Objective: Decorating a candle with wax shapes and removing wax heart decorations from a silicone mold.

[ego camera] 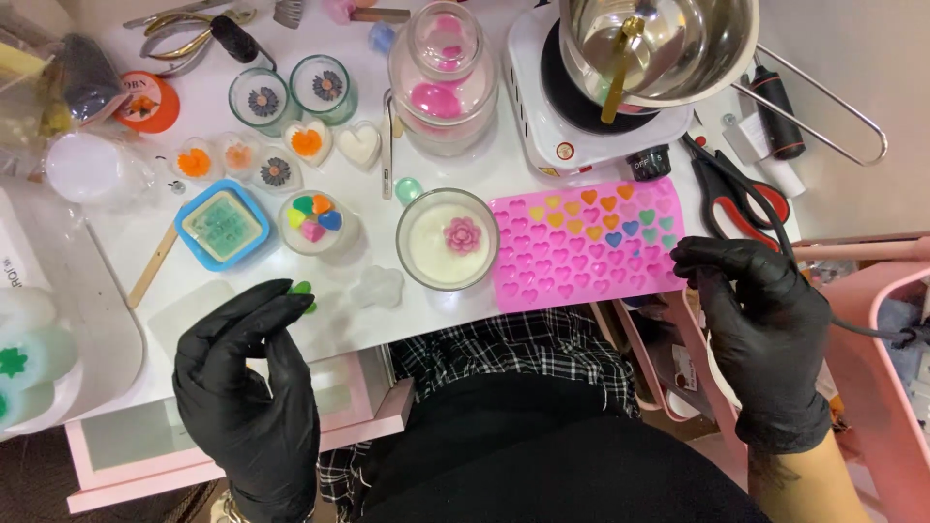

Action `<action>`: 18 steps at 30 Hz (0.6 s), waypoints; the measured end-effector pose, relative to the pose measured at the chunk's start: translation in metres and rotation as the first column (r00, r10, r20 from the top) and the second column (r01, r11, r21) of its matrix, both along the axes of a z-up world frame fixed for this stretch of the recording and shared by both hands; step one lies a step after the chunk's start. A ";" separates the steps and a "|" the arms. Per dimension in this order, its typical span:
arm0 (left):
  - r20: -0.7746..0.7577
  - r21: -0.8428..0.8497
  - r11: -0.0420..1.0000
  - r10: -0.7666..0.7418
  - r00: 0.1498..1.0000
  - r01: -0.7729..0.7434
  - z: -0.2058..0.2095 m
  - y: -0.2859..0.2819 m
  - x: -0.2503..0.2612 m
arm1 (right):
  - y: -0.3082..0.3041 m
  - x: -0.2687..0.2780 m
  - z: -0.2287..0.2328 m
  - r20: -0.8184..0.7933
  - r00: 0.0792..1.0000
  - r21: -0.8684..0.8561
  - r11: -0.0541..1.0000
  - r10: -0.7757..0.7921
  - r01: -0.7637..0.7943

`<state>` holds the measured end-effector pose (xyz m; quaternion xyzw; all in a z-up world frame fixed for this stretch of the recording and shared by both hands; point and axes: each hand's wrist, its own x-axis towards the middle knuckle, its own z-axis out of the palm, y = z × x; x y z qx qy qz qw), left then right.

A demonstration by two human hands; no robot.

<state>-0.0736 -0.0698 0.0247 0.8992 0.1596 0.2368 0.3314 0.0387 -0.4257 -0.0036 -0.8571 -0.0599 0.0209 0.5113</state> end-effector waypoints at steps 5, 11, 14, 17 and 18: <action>-0.005 -0.101 0.994 0.038 0.999 -0.039 0.001 -0.003 -0.008 | 0.010 0.003 0.007 0.011 0.998 0.174 0.983 -0.067 0.064; -0.063 -0.071 0.997 0.014 0.998 -0.018 -0.001 -0.002 -0.012 | 0.010 0.004 0.005 0.044 0.996 0.224 0.972 -0.083 0.071; -0.059 -0.115 0.993 0.000 0.998 -0.007 -0.002 -0.006 -0.012 | 0.000 0.013 -0.005 0.075 0.995 0.113 0.992 -0.073 0.064; -0.072 -0.120 0.992 -0.037 0.997 0.028 0.000 -0.012 -0.015 | 0.002 0.015 -0.004 -0.085 0.992 -0.046 0.995 -0.093 0.089; -0.072 -0.128 0.991 -0.049 0.996 0.039 0.002 -0.015 -0.014 | -0.001 0.011 -0.008 -0.085 0.991 -0.054 0.993 -0.105 0.101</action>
